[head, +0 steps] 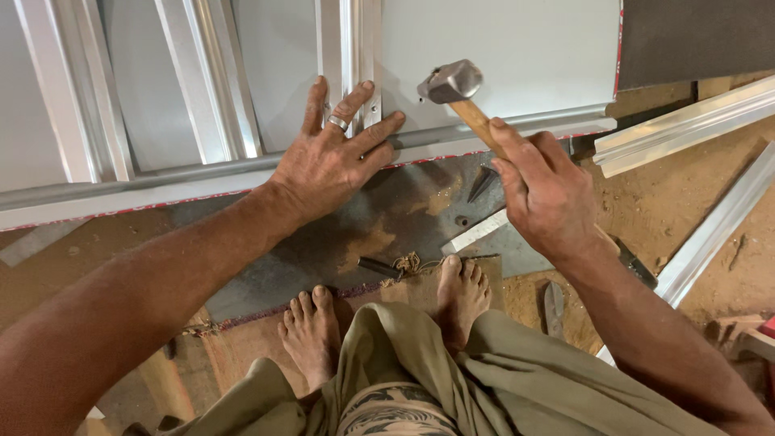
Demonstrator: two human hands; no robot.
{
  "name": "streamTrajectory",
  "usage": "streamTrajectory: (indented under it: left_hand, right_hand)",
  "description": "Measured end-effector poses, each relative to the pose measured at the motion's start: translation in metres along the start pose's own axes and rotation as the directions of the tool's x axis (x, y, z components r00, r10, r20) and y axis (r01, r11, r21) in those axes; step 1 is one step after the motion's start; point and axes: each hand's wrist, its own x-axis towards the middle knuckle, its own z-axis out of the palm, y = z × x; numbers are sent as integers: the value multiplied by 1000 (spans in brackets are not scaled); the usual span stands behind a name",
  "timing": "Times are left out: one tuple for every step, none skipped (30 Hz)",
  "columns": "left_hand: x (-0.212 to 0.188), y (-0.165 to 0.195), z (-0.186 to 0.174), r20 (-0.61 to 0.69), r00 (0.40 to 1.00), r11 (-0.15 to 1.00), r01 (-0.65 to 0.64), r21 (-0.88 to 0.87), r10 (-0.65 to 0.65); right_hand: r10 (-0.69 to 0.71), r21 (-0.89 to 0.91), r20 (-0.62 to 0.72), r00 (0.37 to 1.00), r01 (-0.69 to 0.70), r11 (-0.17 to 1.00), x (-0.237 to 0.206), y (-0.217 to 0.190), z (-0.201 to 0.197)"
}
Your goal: The person assembles a white panel frame by hand, using a hammer and metal strips to secure the joints. They repeatedly position the strips, tap them into place, and adjust the alignment of the frame components on the floor.
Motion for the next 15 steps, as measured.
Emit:
streamTrajectory:
  left_hand:
    - [0,0,0,13,1000,1000,6,-2,-6]
    - [-1,1,1,24,1000,1000,9,1,-9]
    - [-1,1,1,34,999,1000,13,6,-13]
    - [-1,1,1,28,1000,1000,11,8,-11]
    - [-1,1,2,24,1000,1000,9,6,-10]
    - [-1,1,2,19,1000,1000,8,3,-8]
    - [-1,1,2,13,1000,1000,7,8,-7]
    - [-1,1,3,7,1000,1000,5,12,-5]
    - [-2,1,3,0,1000,1000,1,17,-1]
    - [-1,1,3,7,1000,1000,4,13,-4]
    - [-2,1,3,13,1000,1000,7,11,-7]
    - [-1,1,3,19,1000,1000,8,8,-8]
    - [-1,1,3,10,1000,1000,5,11,-5]
    - [-1,2,3,4,1000,1000,5,11,-5]
    - [-1,2,2,-3,1000,1000,8,11,-8]
  right_hand:
    - [-9,-9,14,1000,9,1000,-1,0,1]
    - [-19,-18,23,1000,19,1000,-1,0,3]
    - [3,-10,25,1000,-3,1000,-1,0,5]
    - [24,0,28,999,-24,1000,-2,1,7]
    - [46,11,34,998,-47,999,-2,2,8]
    - [24,23,0,1000,-24,999,-2,3,10]
    - [-1,34,-32,999,3,999,-2,4,10]
    - [-26,46,-64,998,29,999,-3,5,10]
    - [-8,40,-25,1000,9,999,-3,6,10]
    - [7,32,9,1000,-8,999,-4,7,9]
    - [23,22,41,999,-24,999,-4,8,8]
    - [26,29,13,1000,-26,999,-5,9,8]
    - [27,38,-15,1000,-27,999,-5,9,7]
    - [30,47,-39,999,-28,998,-5,9,7]
    - [-17,68,-97,995,23,997,-5,9,6]
